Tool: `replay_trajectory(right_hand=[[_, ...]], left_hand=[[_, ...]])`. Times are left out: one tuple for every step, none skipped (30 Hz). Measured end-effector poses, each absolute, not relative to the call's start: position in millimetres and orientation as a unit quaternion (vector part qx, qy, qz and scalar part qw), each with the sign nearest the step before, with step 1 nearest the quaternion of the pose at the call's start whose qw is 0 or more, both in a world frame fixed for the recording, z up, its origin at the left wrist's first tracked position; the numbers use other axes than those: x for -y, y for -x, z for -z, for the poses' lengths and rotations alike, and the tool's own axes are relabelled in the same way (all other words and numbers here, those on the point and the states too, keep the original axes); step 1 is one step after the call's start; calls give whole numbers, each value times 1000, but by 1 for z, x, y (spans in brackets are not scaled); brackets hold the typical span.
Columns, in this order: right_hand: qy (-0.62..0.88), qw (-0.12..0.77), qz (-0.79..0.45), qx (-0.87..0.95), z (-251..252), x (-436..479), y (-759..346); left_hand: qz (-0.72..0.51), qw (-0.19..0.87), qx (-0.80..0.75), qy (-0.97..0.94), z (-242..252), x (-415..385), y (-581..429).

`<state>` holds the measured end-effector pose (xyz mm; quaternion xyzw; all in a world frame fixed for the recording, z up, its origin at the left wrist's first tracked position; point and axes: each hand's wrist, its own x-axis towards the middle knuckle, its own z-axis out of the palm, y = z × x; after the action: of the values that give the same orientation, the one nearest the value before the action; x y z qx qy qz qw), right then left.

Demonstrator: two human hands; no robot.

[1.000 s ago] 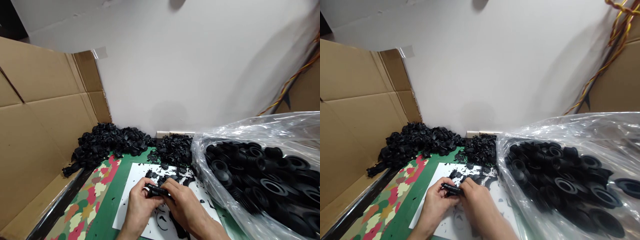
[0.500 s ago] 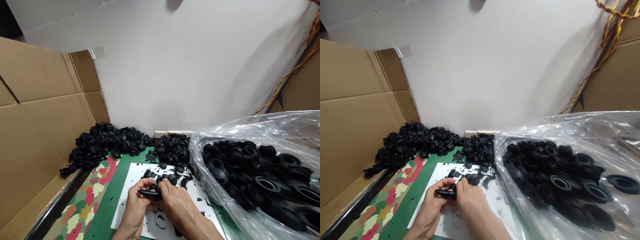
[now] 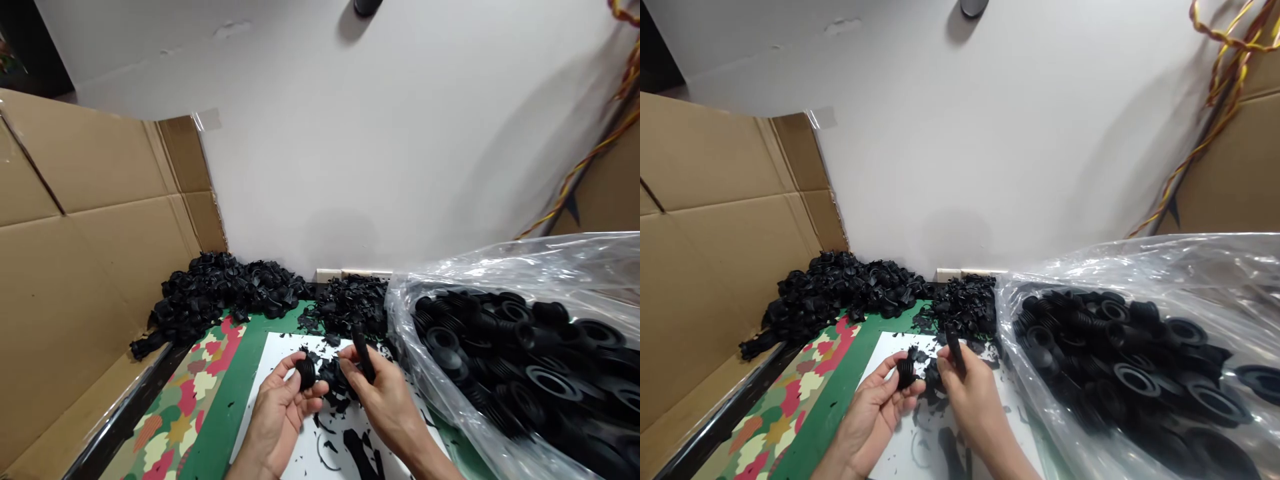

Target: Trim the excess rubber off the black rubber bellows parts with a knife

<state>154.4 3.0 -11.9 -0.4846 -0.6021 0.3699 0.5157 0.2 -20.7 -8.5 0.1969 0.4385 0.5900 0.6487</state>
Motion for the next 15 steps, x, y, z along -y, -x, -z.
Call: replay_trajectory(right_hand=[[472,517,-387,600,12,-1,-152],[460,517,-401,600,12,1,-149],[447,517,-411,603,12,2,-147],[434,519,-414,608,13,4,-145],[422,525,-410,615,13,5,-143],[412,531,-399,624,14,6,-142],[405,536,-384,634,14,7,-140],[399,538,-369,645,14,8,-139],[392,535,-357,658,14,9,-138],[383,530,-349,671,14,9,-136],[371,529,-342,682,15,9,-135],[361,532,-335,689,16,9,-134],[355,541,-324,691,17,9,-133],[359,557,-311,682,17,8,-132],[370,573,-301,666,18,7,-133]], left_hand=[[-593,649,-438,-184,9,20,0],[-595,649,-439,-177,9,20,0],[-597,648,-441,-174,9,19,-1],[-596,646,-444,-175,9,19,-1],[-594,643,-448,-179,9,19,-2],[-592,641,-452,-186,10,19,-3],[-589,640,-453,-197,10,20,-4],[-583,640,-455,-209,11,21,-5],[-576,642,-454,-224,12,22,-6],[-569,643,-452,-243,12,23,-7],[-562,642,-449,-264,13,25,-9],[-555,639,-449,-286,13,26,-10],[-543,636,-453,-310,14,27,-10],[-524,630,-463,-338,14,28,-11],[-504,617,-481,-367,14,29,-11]])
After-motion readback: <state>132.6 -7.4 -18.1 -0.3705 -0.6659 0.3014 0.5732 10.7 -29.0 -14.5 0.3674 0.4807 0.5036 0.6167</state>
